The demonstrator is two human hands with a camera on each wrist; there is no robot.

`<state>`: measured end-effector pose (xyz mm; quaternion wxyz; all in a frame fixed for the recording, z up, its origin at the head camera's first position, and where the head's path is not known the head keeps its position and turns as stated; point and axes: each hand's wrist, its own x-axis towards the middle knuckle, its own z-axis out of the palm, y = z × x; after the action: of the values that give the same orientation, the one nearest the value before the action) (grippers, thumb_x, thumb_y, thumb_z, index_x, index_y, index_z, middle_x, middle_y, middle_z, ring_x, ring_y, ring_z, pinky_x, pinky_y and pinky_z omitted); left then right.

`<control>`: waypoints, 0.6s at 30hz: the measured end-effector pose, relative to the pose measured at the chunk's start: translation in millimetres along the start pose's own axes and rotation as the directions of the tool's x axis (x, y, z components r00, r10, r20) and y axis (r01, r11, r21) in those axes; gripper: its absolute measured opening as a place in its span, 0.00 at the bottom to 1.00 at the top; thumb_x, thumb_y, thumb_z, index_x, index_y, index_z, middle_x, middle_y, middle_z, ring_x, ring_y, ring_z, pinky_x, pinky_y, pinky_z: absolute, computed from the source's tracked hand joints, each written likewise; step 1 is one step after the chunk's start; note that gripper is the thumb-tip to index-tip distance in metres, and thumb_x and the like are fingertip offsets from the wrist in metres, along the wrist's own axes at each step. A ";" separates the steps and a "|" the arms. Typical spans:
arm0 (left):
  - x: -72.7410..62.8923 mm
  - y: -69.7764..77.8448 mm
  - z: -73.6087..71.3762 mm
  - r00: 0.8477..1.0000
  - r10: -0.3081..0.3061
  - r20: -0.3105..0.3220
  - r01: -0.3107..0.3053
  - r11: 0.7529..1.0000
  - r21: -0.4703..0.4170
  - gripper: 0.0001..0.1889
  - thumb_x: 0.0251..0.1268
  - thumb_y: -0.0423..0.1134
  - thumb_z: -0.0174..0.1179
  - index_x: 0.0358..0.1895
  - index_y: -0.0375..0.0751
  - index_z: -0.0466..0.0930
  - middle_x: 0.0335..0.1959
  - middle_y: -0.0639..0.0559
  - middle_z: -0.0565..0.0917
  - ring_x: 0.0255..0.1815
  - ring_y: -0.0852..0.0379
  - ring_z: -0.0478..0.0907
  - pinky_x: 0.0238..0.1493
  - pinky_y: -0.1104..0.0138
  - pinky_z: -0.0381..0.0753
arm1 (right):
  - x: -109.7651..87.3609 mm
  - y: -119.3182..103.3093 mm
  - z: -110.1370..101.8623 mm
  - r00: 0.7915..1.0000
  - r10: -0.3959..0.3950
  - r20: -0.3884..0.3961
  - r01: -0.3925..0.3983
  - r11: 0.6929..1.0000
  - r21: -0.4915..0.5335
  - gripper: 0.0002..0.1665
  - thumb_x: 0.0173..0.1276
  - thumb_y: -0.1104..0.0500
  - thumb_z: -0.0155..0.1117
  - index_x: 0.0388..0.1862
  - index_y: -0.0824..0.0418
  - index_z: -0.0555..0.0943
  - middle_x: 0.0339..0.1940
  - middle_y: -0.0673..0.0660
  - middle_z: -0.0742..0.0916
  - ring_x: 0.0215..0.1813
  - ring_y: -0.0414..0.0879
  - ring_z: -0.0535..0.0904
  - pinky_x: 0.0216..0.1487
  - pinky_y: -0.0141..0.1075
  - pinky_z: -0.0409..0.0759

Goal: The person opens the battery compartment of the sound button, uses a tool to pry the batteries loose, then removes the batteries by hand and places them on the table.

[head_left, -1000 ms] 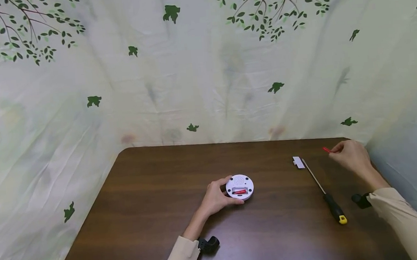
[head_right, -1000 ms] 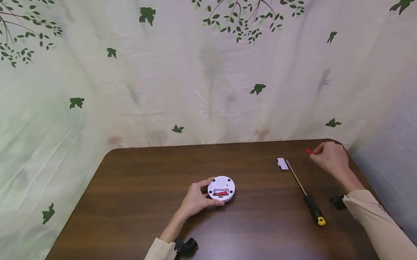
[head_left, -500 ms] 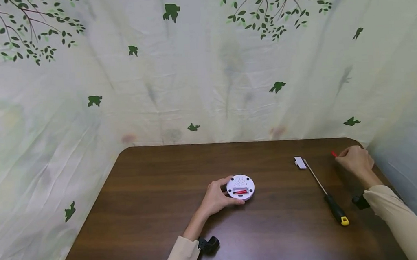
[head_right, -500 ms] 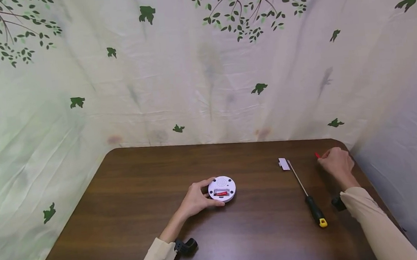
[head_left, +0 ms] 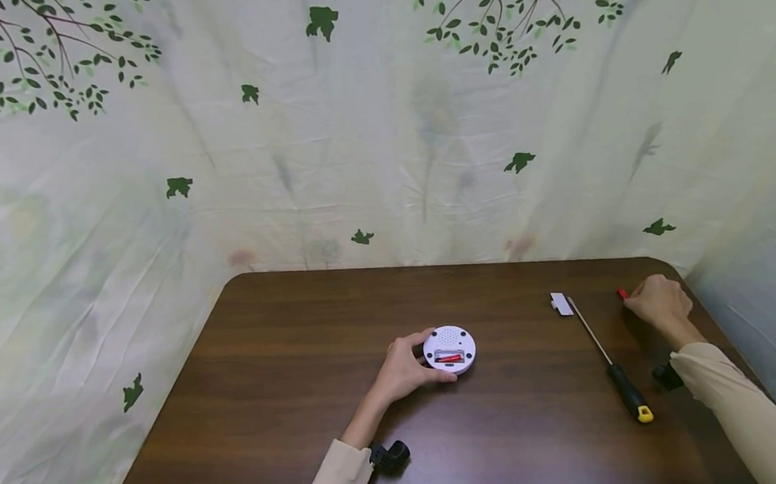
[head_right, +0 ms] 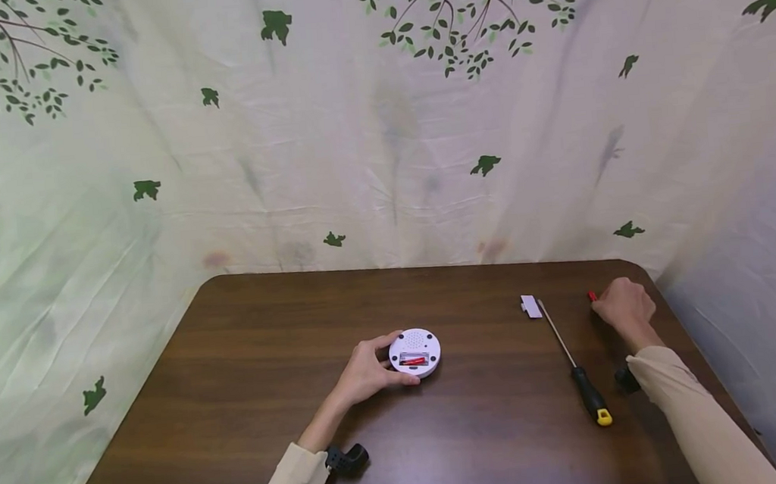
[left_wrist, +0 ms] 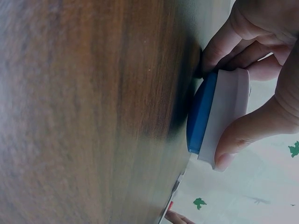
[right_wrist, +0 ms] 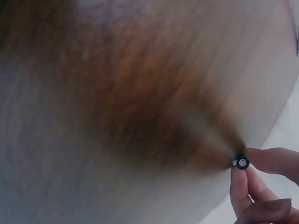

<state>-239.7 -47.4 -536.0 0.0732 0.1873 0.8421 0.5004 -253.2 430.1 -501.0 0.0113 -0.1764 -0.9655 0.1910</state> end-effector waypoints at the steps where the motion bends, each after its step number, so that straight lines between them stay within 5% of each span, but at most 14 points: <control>1: 0.0 0.1 -0.4 1.000 0.000 0.001 0.000 1.000 -0.003 0.48 0.40 0.46 0.87 0.70 0.37 0.77 0.66 0.39 0.82 0.71 0.46 0.77 0.68 0.57 0.79 | 0.0 -0.8 -0.4 1.000 0.003 0.005 -0.003 1.000 -0.006 0.13 0.66 0.58 0.67 0.27 0.66 0.87 0.35 0.69 0.89 0.32 0.61 0.83 0.26 0.47 0.80; 9: -1.3 -1.0 -0.9 1.000 0.004 0.006 -0.004 1.000 -0.030 0.47 0.40 0.45 0.87 0.70 0.36 0.77 0.66 0.39 0.82 0.70 0.47 0.78 0.64 0.60 0.82 | -2.9 -4.5 -2.3 0.999 0.020 0.029 -0.020 1.000 -0.020 0.14 0.66 0.56 0.68 0.27 0.66 0.87 0.34 0.68 0.89 0.31 0.58 0.83 0.25 0.45 0.78; 18: -0.3 -1.0 -1.7 1.000 -0.012 0.010 0.012 0.999 -0.029 0.48 0.41 0.45 0.87 0.71 0.37 0.76 0.68 0.40 0.81 0.71 0.47 0.76 0.67 0.56 0.80 | -6.1 -11.2 -1.6 0.999 0.041 0.014 -0.040 0.998 -0.045 0.23 0.66 0.51 0.69 0.15 0.61 0.81 0.18 0.58 0.83 0.24 0.51 0.76 0.21 0.40 0.71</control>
<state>-240.2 -49.3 -536.0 0.0828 0.1835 0.8354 0.5114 -251.1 418.9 -495.1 -0.0036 -0.1946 -0.9659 0.1708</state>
